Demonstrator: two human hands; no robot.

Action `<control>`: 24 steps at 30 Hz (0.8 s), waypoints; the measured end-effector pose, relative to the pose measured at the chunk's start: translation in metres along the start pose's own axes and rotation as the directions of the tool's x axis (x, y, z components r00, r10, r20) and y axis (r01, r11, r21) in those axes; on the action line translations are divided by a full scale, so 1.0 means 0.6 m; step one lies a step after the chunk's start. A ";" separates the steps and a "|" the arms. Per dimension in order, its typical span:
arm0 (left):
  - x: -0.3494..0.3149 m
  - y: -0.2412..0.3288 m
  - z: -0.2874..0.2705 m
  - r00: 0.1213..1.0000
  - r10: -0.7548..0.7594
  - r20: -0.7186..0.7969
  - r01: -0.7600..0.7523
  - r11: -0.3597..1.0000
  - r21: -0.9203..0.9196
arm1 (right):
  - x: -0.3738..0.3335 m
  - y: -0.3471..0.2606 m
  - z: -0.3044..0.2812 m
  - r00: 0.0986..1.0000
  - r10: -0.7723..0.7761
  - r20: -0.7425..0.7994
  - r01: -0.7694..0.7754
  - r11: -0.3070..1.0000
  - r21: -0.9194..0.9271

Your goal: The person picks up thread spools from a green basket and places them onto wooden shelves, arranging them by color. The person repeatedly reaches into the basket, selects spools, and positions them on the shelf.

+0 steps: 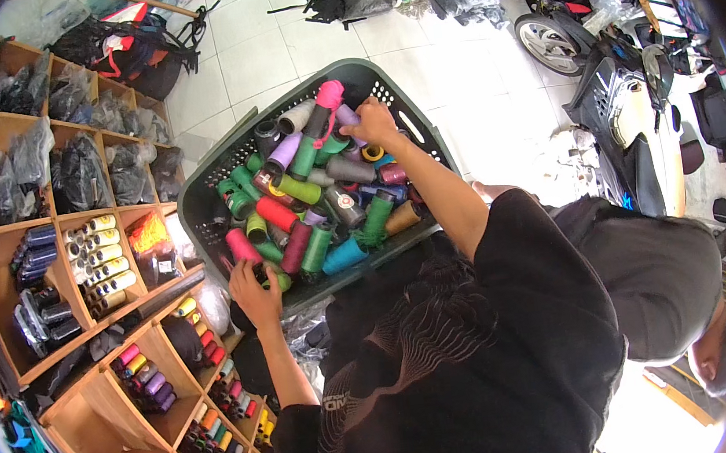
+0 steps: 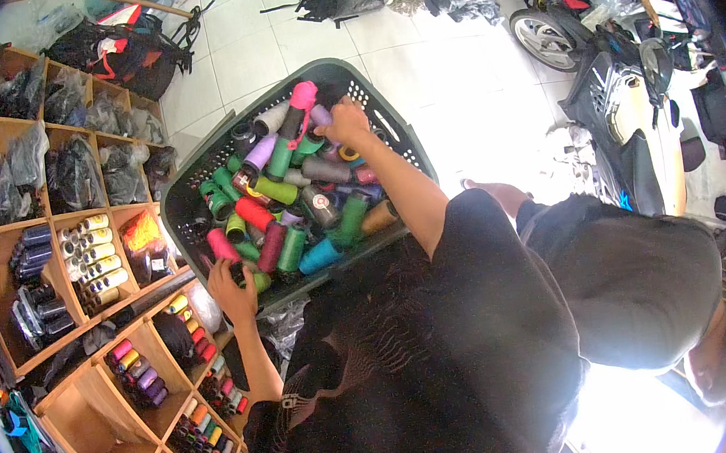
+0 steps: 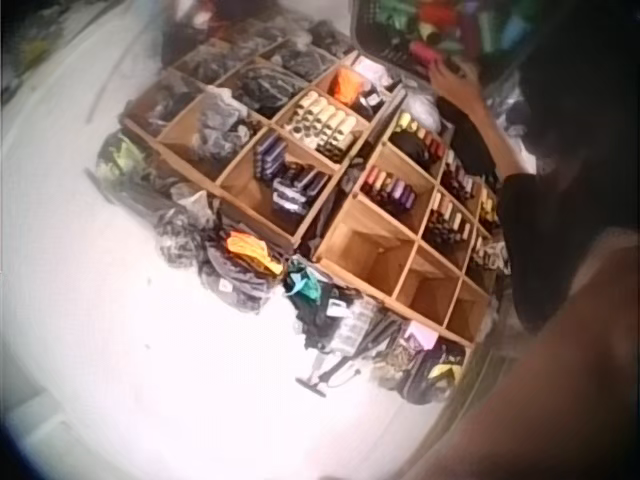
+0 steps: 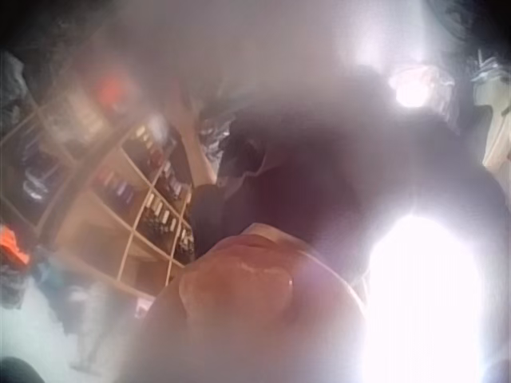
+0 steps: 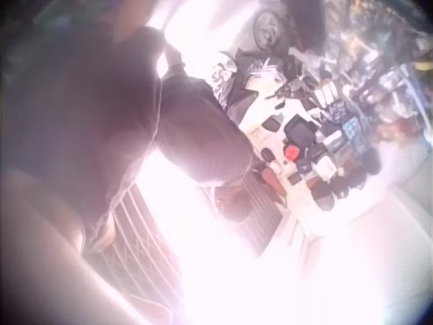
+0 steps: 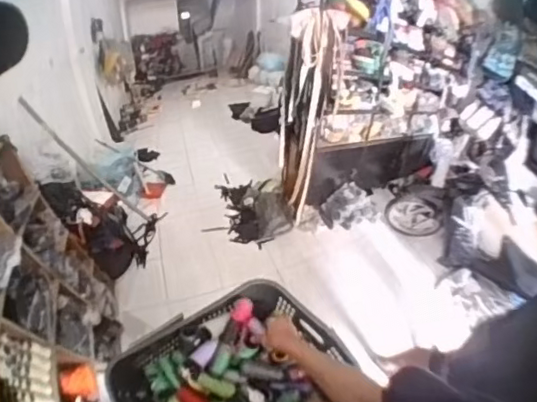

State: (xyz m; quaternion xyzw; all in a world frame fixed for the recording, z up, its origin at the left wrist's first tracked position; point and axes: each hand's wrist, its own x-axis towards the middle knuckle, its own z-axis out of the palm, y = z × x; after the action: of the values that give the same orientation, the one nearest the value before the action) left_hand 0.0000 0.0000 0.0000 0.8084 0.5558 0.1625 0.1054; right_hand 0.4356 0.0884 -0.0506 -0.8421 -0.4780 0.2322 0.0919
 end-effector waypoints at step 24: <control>0.090 0.251 0.092 0.801 0.148 0.580 0.550 0.200 -0.811 | -0.299 -0.019 -0.011 0.852 -0.462 -0.248 0.522 0.785 0.334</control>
State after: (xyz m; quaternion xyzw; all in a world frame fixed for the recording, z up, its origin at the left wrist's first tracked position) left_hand 0.1689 -0.0033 0.0095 0.4863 0.3833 0.2167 0.7548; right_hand 0.3522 -0.0575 0.0142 -0.6675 -0.6169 0.2251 0.3510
